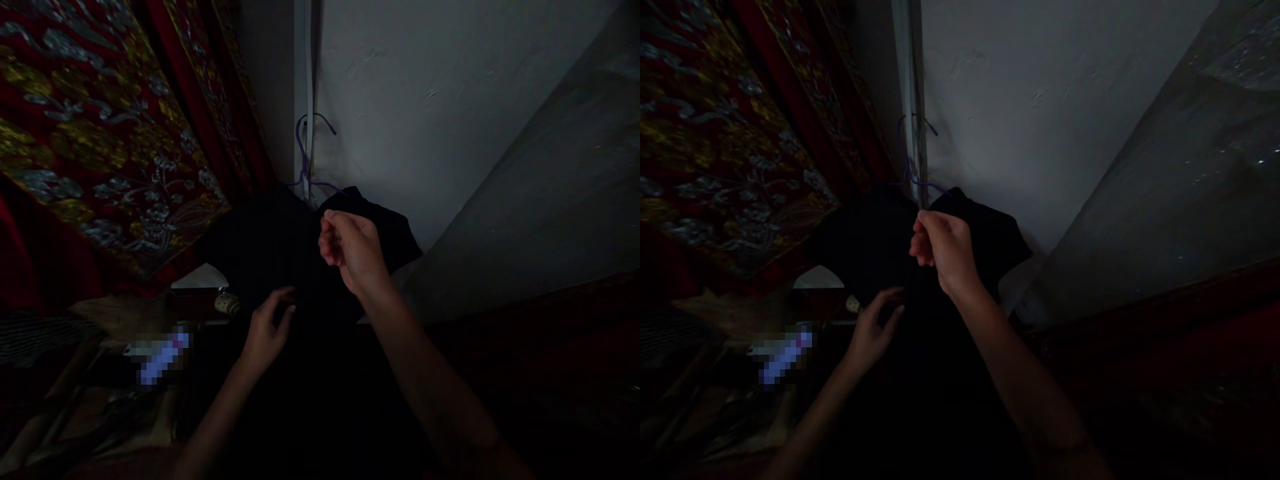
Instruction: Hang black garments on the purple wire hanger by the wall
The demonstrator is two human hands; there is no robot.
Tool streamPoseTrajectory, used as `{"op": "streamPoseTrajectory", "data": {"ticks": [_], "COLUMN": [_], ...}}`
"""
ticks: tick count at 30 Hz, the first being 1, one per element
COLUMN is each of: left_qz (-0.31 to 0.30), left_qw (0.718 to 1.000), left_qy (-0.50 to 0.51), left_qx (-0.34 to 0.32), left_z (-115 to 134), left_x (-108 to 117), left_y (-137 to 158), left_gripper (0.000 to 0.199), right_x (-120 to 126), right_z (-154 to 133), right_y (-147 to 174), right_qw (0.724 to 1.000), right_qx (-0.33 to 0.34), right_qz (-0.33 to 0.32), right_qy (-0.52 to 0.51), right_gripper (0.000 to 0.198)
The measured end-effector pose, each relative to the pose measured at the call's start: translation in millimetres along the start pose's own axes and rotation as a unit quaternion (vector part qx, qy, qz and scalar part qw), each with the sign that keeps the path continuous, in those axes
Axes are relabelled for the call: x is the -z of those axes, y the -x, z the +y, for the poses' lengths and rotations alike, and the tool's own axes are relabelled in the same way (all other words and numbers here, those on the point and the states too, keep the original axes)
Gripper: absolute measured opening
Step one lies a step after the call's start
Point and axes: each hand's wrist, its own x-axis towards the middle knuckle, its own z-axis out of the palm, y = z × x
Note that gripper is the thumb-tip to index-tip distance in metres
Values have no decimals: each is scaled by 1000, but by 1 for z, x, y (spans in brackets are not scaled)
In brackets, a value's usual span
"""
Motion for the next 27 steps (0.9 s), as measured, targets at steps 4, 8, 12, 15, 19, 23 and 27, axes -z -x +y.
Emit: {"op": "streamPoseTrajectory", "data": {"ticks": [4, 8, 12, 15, 19, 23, 27], "left_qz": [64, 56, 45, 72, 179, 323, 330], "left_qw": [991, 972, 961, 956, 954, 930, 833], "left_qy": [15, -36, -92, -107, -50, 61, 438], "left_qx": [-119, -224, -257, -265, -234, -164, 69], "left_z": [43, 79, 89, 91, 101, 92, 41], "left_x": [33, 41, 40, 35, 35, 65, 105], "left_y": [-59, -107, -125, -123, -120, -129, -115], "left_gripper": [41, 29, 15, 12, 13, 11, 10], "right_x": [2, 4, 8, 10, 14, 23, 28], "right_z": [11, 10, 8, 16, 51, 96, 115], "right_y": [14, 19, 22, 20, 15, 29, 62], "right_qw": [997, 987, 979, 972, 966, 974, 987], "right_qx": [50, 113, 147, 165, 146, 51, 5], "right_qz": [-15, -13, 0, 4, 2, -7, -23], "right_qy": [54, 111, 140, 166, 211, 221, 161], "right_gripper": [31, 30, 28, 30, 31, 30, 29]}}
